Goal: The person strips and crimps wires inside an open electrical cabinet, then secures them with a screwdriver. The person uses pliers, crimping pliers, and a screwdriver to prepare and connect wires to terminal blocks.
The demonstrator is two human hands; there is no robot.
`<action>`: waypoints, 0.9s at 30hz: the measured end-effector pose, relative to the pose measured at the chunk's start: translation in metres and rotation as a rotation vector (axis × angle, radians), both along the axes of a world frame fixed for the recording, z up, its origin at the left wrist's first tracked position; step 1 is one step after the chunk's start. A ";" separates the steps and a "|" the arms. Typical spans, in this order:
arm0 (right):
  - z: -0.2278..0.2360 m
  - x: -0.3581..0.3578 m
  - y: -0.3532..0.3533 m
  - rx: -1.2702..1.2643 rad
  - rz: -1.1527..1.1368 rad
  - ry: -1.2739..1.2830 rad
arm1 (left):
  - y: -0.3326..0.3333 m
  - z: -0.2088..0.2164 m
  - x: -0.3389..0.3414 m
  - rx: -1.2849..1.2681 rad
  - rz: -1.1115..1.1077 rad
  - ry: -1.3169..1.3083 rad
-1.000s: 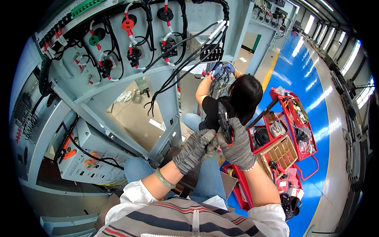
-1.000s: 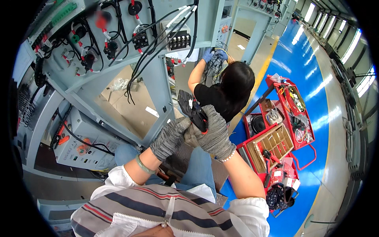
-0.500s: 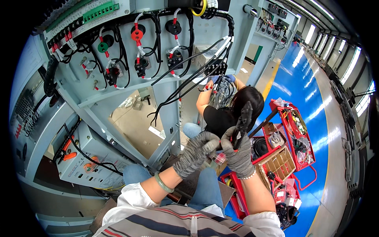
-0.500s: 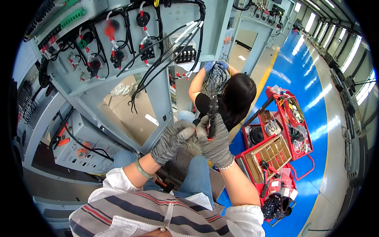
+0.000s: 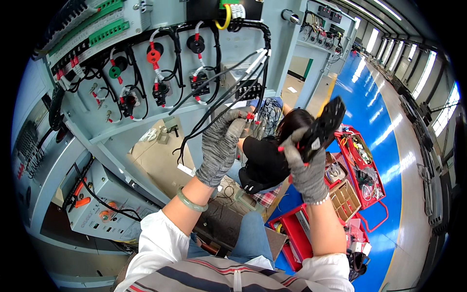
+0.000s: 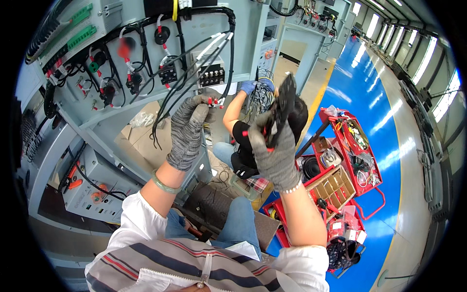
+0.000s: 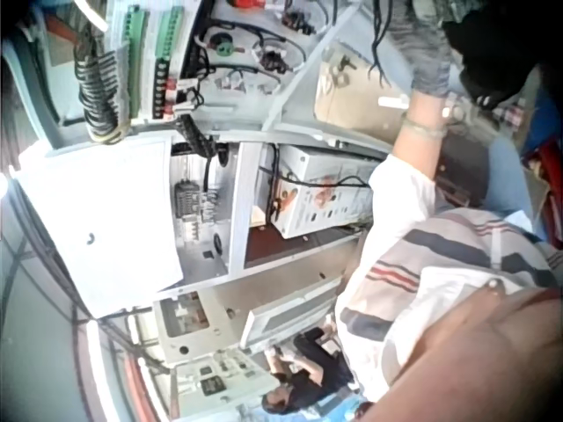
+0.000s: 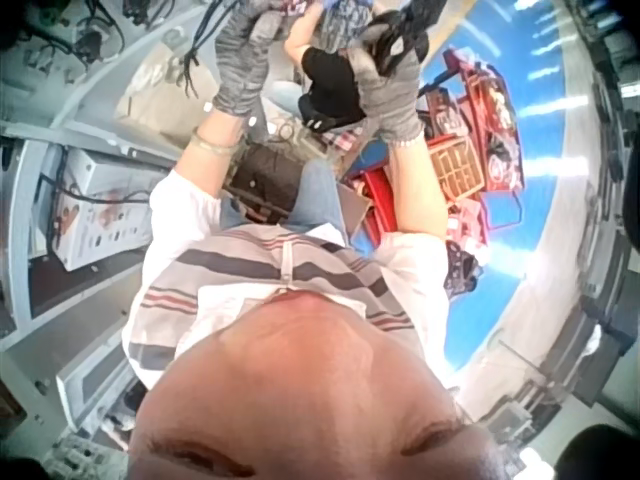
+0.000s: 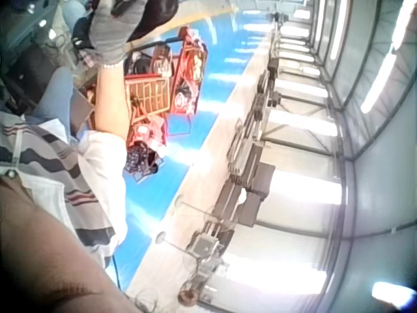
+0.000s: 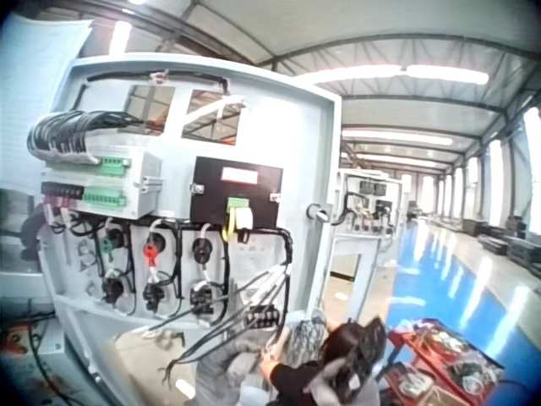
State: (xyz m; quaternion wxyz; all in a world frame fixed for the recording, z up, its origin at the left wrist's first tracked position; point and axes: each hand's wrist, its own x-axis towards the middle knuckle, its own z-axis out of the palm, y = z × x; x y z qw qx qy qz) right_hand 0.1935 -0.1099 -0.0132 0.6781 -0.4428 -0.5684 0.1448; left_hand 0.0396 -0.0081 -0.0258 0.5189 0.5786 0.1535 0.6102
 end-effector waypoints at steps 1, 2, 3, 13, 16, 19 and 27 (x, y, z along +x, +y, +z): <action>0.008 0.001 0.005 0.018 -0.044 -0.034 | -0.006 0.009 0.000 -0.008 -0.048 -0.005; 0.015 0.004 0.010 0.012 -0.037 -0.058 | -0.010 0.016 0.001 -0.016 -0.097 -0.010; 0.024 0.005 0.015 0.007 -0.028 -0.082 | -0.012 0.020 0.003 -0.022 -0.144 -0.016; 0.063 -0.008 0.047 -0.085 0.328 0.266 | -0.010 0.042 -0.001 0.064 -0.139 0.169; 0.065 -0.009 0.044 -0.072 0.377 0.312 | -0.011 0.046 -0.001 0.080 -0.086 0.223; 0.068 -0.011 0.041 -0.066 0.348 0.319 | -0.012 0.045 0.001 0.086 -0.066 0.234; 0.070 -0.011 0.039 -0.093 0.360 0.313 | -0.012 0.042 0.003 0.031 -0.153 0.165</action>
